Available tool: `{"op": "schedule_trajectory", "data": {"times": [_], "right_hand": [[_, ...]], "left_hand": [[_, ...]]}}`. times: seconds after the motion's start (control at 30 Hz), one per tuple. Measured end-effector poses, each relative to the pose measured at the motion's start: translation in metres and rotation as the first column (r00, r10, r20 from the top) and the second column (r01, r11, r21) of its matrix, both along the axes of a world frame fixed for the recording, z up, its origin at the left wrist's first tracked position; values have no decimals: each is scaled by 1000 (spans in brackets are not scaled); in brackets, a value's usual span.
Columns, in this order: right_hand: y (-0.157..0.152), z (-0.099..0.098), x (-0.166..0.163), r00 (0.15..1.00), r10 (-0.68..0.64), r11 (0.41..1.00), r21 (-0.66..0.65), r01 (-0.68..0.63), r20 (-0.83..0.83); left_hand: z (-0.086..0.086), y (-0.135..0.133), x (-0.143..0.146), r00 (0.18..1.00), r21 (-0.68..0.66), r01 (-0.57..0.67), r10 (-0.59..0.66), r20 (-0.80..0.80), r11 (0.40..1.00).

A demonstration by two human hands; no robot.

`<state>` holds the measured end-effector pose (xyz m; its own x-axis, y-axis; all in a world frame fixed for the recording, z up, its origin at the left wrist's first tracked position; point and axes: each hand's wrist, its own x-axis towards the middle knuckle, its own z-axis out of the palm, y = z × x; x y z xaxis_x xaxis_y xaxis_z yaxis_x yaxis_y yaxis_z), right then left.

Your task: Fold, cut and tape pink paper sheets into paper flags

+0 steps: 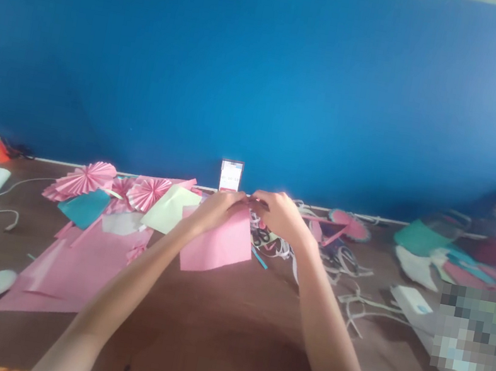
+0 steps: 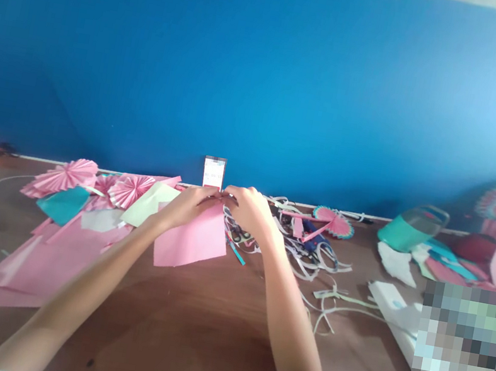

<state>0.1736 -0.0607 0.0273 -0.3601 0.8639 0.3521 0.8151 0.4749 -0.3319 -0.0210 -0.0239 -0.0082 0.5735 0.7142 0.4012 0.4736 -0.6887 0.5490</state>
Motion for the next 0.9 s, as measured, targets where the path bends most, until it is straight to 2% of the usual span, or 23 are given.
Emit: {"op": "schedule_trajectory", "data": {"times": [0.17, 0.3, 0.47, 0.63, 0.9], "right_hand": [[1, -2, 1, 1000, 24, 1000, -7, -24, -1], [0, -1, -2, 1000, 19, 999, 35, -19, -1], [-1, 2, -12, 998, -18, 994, 104, 25, -66], [-3, 0, -19, 996, -11, 979, 200, 29, -94], [-3, -12, -31, 997, -76, 918, 390, 70, 0]], "left_hand": [[2, -4, 3, 996, -15, -47, 48, 70, 999], [5, -3, 4, 987, -80, -46, 57, 147, 996], [8, 0, 3, 936, -244, 18, 70, 345, 970], [12, -1, -1, 879, -412, 102, 112, 463, 906], [24, -8, -4, 851, -477, 161, 123, 510, 864]]}}
